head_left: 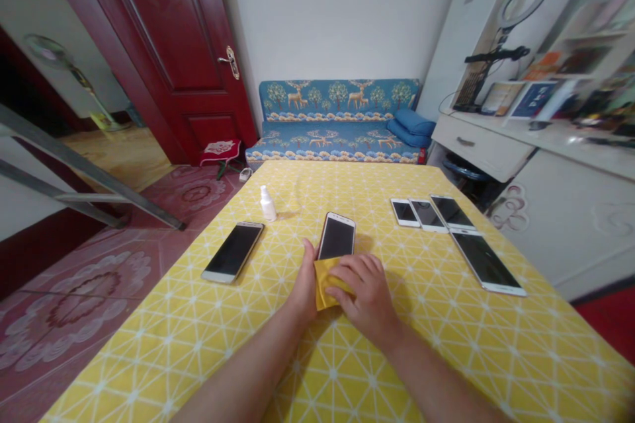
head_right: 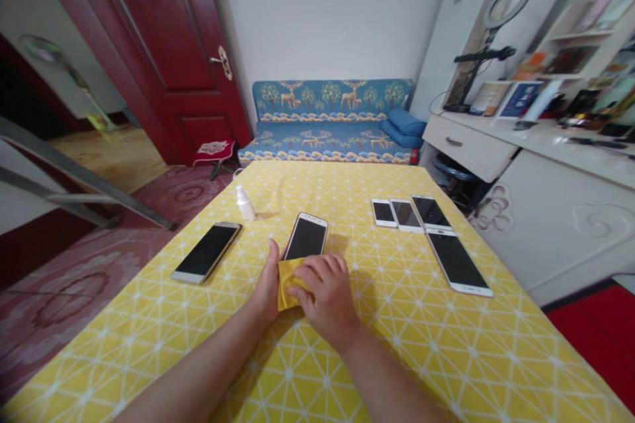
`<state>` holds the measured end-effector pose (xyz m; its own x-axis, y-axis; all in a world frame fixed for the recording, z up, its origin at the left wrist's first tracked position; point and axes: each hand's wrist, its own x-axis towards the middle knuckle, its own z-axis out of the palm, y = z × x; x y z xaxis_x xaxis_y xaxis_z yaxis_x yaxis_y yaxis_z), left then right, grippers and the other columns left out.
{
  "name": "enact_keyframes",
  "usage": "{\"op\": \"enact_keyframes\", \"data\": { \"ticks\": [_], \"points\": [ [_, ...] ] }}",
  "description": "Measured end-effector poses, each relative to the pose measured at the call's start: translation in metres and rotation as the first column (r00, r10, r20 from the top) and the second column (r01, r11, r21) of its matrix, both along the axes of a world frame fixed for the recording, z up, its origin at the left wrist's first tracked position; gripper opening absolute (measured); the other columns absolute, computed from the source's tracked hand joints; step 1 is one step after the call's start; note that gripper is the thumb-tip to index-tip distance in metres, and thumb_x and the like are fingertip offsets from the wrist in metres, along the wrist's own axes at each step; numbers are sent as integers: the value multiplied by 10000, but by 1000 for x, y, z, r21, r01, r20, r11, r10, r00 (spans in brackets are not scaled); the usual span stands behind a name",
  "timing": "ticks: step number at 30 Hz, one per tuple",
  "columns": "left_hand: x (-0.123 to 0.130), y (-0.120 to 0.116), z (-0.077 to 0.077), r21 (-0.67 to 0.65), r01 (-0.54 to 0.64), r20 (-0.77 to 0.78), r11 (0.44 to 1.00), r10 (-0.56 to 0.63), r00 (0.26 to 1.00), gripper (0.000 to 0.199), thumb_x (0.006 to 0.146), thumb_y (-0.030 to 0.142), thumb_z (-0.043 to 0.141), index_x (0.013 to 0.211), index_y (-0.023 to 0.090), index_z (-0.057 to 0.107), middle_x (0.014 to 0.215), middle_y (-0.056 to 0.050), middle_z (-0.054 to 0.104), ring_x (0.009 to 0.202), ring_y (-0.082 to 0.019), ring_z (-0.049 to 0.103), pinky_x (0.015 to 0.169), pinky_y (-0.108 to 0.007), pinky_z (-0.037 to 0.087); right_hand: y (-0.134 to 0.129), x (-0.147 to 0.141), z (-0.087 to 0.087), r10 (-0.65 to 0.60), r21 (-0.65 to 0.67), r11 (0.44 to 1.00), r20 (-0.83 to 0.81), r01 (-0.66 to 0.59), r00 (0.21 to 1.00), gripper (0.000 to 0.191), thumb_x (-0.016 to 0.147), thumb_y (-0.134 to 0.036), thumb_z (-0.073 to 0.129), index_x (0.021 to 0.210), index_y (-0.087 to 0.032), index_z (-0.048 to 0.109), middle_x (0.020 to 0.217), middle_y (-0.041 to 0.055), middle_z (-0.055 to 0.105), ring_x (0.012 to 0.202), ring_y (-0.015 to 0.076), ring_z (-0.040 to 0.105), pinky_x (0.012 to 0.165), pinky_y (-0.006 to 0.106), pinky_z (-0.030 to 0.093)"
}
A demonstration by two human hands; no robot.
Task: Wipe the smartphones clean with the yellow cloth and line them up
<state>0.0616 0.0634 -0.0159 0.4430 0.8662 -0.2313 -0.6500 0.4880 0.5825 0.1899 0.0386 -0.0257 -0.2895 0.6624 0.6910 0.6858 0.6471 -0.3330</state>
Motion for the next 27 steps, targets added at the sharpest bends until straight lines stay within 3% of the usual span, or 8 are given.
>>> {"op": "enact_keyframes", "data": {
  "ticks": [3,6,9,12,17,21,24,27],
  "points": [
    [-1,0,-1,-68,-2,69,998,7,998,630,856,658,381,849,92,659,619,-66,644,449,-120,568,378,-191,398,-3,-8,1,61,-4,998,25,-61,998,93,911,-269,549,894,-228,631,892,23,650,868,182,550,862,373,387],
    [-1,3,-4,-101,-13,78,995,21,997,599,898,586,369,880,61,657,682,-101,665,520,-146,607,438,-222,462,-2,-7,-1,61,-12,998,72,-61,996,125,929,-227,508,844,-215,599,850,15,642,836,177,536,867,378,365],
    [-1,9,-8,-91,-139,42,986,143,989,453,927,455,411,935,69,648,782,-107,694,647,-175,654,590,-277,534,3,2,-5,-72,-15,997,47,73,996,150,940,-218,474,820,-204,563,840,24,627,831,184,532,818,373,357],
    [-2,15,-7,-148,-265,-27,953,263,964,310,930,331,447,928,85,635,785,-83,704,654,-165,660,662,-293,542,8,11,-9,-195,-18,981,-87,194,977,148,946,-221,445,839,-200,545,836,38,611,815,186,538,757,349,381],
    [-1,14,-7,-223,-209,-47,952,203,978,256,919,284,466,833,93,613,678,-69,678,560,-144,632,579,-253,526,1,6,-9,56,9,998,-268,-55,962,109,931,-214,456,886,-212,555,842,39,595,799,165,577,697,291,480],
    [1,10,-11,-55,-155,-42,986,152,987,163,857,258,558,825,114,629,639,-25,644,530,-118,589,529,-220,486,-5,1,-7,146,96,987,-229,-127,962,77,918,-200,500,911,-226,573,868,40,614,828,167,599,733,303,514],
    [2,8,-14,177,-111,-83,978,127,988,217,813,249,628,980,119,672,773,-41,691,657,-131,620,630,-220,478,-1,8,-6,88,156,986,-227,-54,970,111,904,-147,513,947,-228,574,893,47,611,852,170,596,749,313,516],
    [1,8,-14,282,-24,-221,959,89,971,348,792,292,668,1090,111,679,918,-84,719,809,-180,641,735,-244,457,9,25,-3,-28,181,980,-288,84,957,112,893,-127,523,932,-221,570,893,48,592,854,174,579,751,326,500]
  ]
}}
